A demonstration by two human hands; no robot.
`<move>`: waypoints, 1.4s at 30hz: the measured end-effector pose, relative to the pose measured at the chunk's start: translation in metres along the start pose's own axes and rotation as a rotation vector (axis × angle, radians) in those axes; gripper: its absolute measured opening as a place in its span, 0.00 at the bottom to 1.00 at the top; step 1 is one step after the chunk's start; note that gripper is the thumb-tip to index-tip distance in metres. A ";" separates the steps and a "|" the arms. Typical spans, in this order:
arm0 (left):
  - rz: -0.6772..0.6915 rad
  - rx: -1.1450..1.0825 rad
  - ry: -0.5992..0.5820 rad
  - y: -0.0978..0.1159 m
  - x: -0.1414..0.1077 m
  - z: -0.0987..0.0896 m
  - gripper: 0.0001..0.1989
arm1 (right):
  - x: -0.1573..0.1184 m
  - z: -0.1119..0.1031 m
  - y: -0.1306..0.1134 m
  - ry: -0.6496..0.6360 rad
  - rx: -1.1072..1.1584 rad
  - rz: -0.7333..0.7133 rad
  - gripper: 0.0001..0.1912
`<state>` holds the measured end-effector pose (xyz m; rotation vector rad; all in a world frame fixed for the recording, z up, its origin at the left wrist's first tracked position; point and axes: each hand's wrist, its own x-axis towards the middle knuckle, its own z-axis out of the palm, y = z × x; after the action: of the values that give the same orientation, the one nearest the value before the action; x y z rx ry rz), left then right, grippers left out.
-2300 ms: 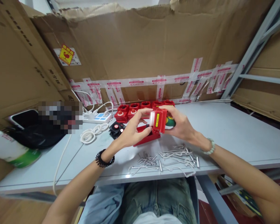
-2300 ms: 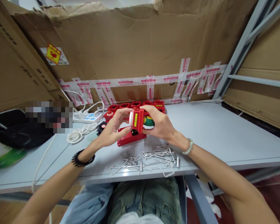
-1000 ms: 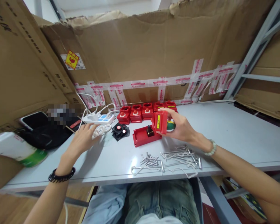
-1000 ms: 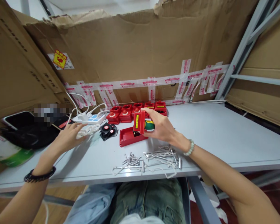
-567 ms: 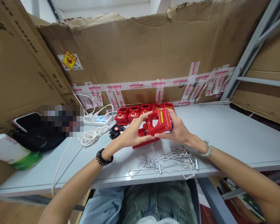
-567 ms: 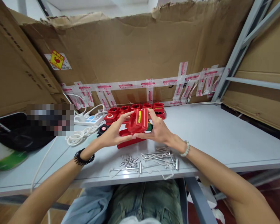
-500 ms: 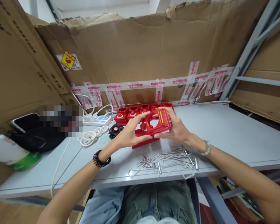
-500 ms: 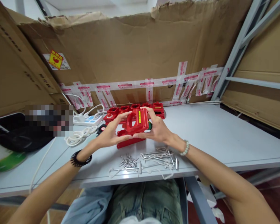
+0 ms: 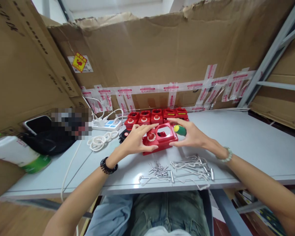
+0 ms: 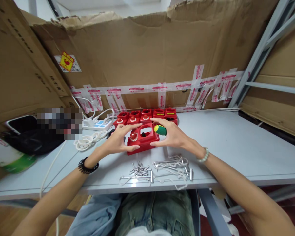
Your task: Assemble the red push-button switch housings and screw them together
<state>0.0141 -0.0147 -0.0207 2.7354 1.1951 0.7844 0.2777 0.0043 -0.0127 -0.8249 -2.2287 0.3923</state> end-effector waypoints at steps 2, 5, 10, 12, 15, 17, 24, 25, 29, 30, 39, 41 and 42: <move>0.014 0.005 -0.023 -0.001 0.000 -0.002 0.36 | 0.000 0.001 0.000 -0.046 -0.006 0.012 0.40; 0.030 0.019 -0.010 -0.005 0.000 -0.012 0.33 | 0.001 -0.001 0.000 -0.023 -0.026 0.005 0.35; -0.263 0.302 0.106 -0.033 -0.006 -0.039 0.14 | 0.005 -0.010 0.012 0.213 -0.112 0.094 0.39; -0.413 0.412 -0.019 -0.047 -0.011 -0.045 0.12 | 0.006 -0.013 0.019 0.257 -0.126 0.140 0.39; -0.553 0.452 -0.206 -0.062 -0.017 -0.047 0.10 | 0.006 -0.015 0.026 0.277 -0.136 0.168 0.38; -0.575 0.454 -0.232 -0.067 -0.019 -0.044 0.09 | 0.006 -0.014 0.026 0.268 -0.144 0.173 0.38; -0.543 0.402 -0.199 -0.072 -0.018 -0.042 0.05 | 0.007 -0.012 0.020 0.252 -0.140 0.180 0.38; -0.541 0.400 -0.198 -0.072 -0.018 -0.043 0.05 | 0.007 -0.013 0.020 0.250 -0.136 0.182 0.38; -0.479 0.334 -0.099 -0.066 -0.015 -0.049 0.10 | 0.008 -0.014 0.021 0.260 -0.129 0.178 0.37; -0.440 0.300 -0.047 -0.062 -0.013 -0.049 0.11 | 0.007 -0.014 0.021 0.264 -0.127 0.173 0.37; -0.097 -0.008 0.113 -0.044 0.001 -0.027 0.10 | 0.008 -0.014 0.026 0.264 -0.143 0.190 0.35; -0.155 0.070 0.086 -0.050 0.000 -0.024 0.10 | 0.008 -0.014 0.028 0.256 -0.146 0.201 0.35; -0.196 0.130 0.066 -0.054 -0.001 -0.024 0.10 | 0.008 -0.013 0.028 0.250 -0.145 0.206 0.35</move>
<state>-0.0338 0.0190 -0.0131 2.6534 1.5511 0.8055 0.2957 0.0308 -0.0132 -1.1216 -1.9632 0.2115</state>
